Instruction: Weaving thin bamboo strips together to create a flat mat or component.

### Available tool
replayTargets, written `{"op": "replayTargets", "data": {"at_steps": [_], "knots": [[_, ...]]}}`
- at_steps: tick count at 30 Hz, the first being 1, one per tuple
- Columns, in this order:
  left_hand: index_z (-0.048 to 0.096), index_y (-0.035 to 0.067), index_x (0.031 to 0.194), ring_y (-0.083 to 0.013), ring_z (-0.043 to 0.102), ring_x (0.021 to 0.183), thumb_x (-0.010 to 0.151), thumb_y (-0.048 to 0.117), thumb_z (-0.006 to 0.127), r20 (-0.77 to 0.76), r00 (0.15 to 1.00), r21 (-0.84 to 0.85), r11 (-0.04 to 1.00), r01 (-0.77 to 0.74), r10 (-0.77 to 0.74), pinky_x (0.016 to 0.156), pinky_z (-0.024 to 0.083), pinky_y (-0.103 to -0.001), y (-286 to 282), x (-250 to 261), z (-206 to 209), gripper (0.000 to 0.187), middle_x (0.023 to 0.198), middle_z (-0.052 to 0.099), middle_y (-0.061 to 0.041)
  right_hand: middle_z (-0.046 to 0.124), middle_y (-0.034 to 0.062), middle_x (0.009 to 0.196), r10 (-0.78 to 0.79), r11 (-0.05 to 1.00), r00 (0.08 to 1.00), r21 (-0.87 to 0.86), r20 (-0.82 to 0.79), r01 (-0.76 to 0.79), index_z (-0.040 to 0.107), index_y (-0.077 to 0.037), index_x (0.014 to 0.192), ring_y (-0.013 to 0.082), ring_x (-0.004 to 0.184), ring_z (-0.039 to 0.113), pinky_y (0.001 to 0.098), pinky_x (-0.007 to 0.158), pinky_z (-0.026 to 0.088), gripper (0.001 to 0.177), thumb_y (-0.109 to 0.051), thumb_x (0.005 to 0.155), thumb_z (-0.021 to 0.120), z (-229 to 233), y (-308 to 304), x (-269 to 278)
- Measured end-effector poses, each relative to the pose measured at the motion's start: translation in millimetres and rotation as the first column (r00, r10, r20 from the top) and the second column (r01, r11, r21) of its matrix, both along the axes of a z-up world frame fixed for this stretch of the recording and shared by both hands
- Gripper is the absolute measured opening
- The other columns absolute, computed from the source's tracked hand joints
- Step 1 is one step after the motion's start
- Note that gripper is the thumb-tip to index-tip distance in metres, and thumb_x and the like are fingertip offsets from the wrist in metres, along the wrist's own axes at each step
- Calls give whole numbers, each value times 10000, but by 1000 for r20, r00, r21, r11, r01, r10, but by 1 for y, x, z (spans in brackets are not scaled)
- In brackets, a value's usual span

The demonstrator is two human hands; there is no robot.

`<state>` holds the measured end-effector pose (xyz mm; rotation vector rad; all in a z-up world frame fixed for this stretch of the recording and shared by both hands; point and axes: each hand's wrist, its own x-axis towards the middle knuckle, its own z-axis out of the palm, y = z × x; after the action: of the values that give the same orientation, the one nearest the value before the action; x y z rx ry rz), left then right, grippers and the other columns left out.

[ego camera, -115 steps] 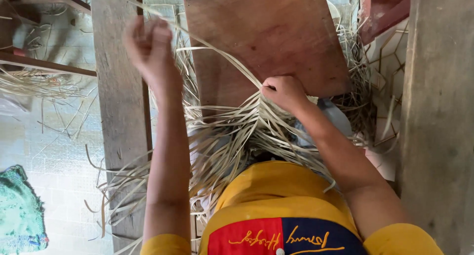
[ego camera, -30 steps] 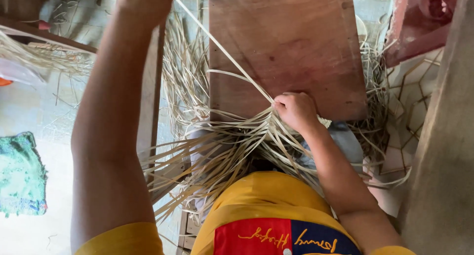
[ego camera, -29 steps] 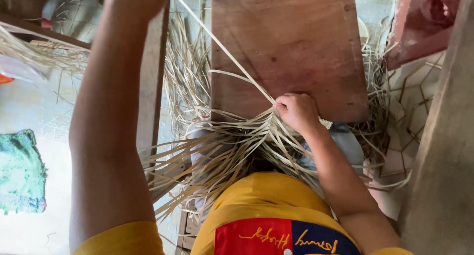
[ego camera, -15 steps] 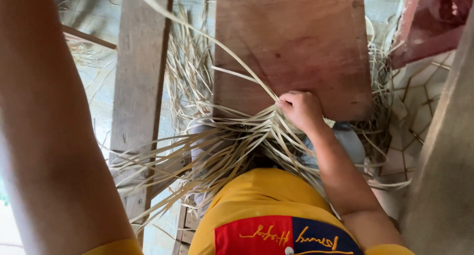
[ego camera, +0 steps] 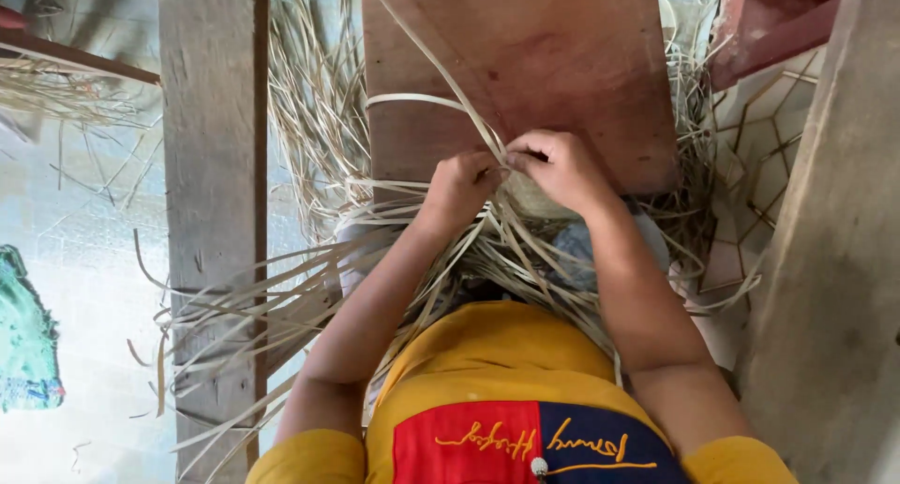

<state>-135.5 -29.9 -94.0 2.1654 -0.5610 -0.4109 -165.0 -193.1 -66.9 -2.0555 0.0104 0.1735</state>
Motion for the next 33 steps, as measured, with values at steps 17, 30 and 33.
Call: {"op": "replayTargets", "data": {"at_steps": [17, 30, 33], "knots": [[675, 83, 923, -155, 659, 668, 759, 149, 661, -356, 929, -262, 943, -203, 101, 656, 537, -284, 8, 8, -13, 177, 749, 665, -77, 659, 133, 829, 75, 993, 997, -94, -3, -75, 650, -53, 961, 272, 852, 625, 403, 714, 486, 183, -86, 782, 651, 36, -12, 3], [628, -12, 1019, -366, 624, 830, 857, 60, 568, -309, 950, -388, 918, -87, -41, 726, 508, -465, 18, 7, 0, 187, 876, 634, -209, 643, 43, 732, 59, 977, 990, -197, -126, -84, 691, -129, 872, 195, 760, 616, 341, 683, 473, 156, -125, 716, 707, 13, -21, -1], [610, -13, 1048, -313, 616, 852, 869, 69, 562, -320, 947, -387, 916, -103, -29, 729, 502, -449, 18, 5, 0, 202, 897, 626, -199, 639, 47, 766, 71, 975, 990, -200, -126, -96, 692, -148, 892, 194, 802, 609, 352, 718, 466, 175, -161, 718, 708, 13, -22, -3]]}}
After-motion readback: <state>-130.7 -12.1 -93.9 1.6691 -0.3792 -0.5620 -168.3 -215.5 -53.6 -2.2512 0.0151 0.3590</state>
